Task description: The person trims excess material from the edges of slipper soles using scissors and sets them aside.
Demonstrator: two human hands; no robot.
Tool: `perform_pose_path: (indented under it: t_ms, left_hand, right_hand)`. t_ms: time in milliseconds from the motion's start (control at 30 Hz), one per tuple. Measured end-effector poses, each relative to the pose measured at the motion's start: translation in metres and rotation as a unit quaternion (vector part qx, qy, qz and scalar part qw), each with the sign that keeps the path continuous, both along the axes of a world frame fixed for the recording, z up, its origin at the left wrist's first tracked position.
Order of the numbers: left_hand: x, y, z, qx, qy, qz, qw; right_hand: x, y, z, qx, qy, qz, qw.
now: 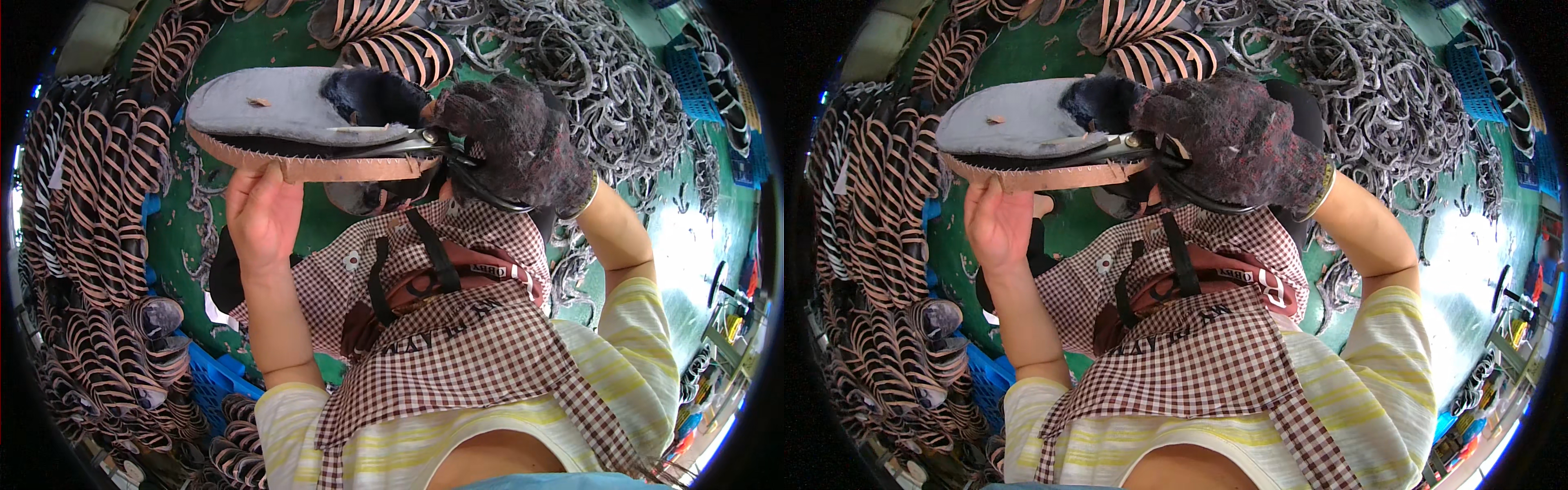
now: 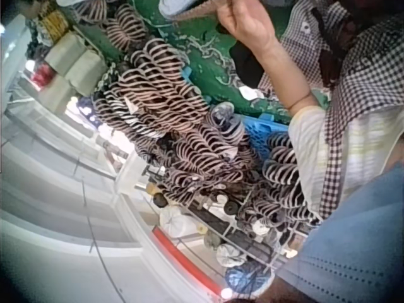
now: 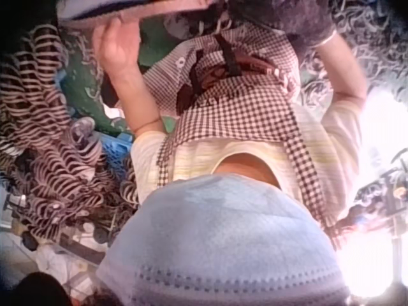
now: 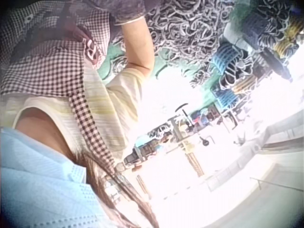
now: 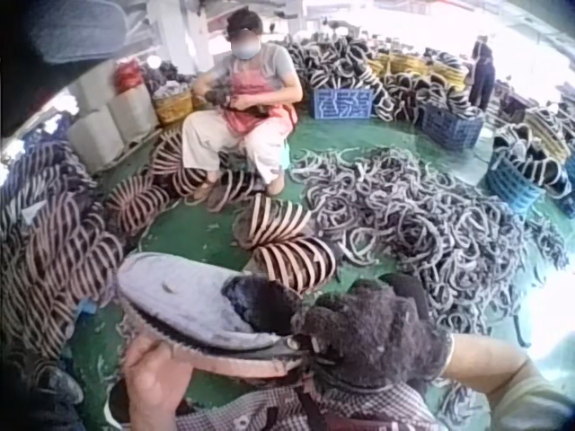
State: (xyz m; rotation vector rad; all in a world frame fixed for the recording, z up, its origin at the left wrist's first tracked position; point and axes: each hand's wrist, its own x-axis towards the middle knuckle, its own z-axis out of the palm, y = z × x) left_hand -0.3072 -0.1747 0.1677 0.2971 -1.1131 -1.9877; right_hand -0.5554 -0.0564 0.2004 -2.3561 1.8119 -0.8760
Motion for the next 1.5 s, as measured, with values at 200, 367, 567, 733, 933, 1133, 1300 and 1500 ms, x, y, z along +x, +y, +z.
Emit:
perform_pose_path:
  t_ms: [200, 367, 567, 733, 933, 1133, 1300, 1500]
  left_hand:
    - [-0.007, 0.003, -0.003, 0.006, -0.003, 0.012, 1.000]
    - [-0.005, -0.002, -0.010, -0.019, -0.001, -0.033, 0.999]
    - [-0.011, 0.002, -0.007, -0.012, -0.021, -0.018, 1.000]
    - [-0.016, 0.004, -0.001, 0.002, -0.030, -0.004, 1.000]
    - [-0.028, 0.014, -0.001, -0.070, -0.173, -0.027, 0.982]
    - [-0.035, 0.014, 0.006, -0.076, -0.203, -0.026, 0.976]
    - [-0.047, 0.022, -0.002, -0.144, -0.298, -0.018, 0.943]
    - [-0.060, 0.025, -0.016, -0.317, -0.387, 0.023, 0.865]
  right_hand:
    - [-0.004, 0.001, 0.000, 0.030, 0.004, -0.006, 1.000]
    - [-0.001, 0.002, 0.001, 0.017, 0.011, -0.009, 1.000]
    - [0.011, -0.005, 0.008, -0.008, 0.022, -0.042, 0.999]
    - [0.005, 0.000, 0.001, 0.062, -0.003, -0.039, 0.997]
    - [0.016, -0.012, 0.007, 0.080, -0.023, -0.031, 0.996]
    - [0.018, -0.016, -0.015, 0.020, -0.058, -0.064, 0.996]
    - [0.027, -0.021, -0.012, 0.027, -0.056, -0.066, 0.996]
    - [0.024, -0.021, -0.024, -0.013, -0.069, -0.066, 0.995]
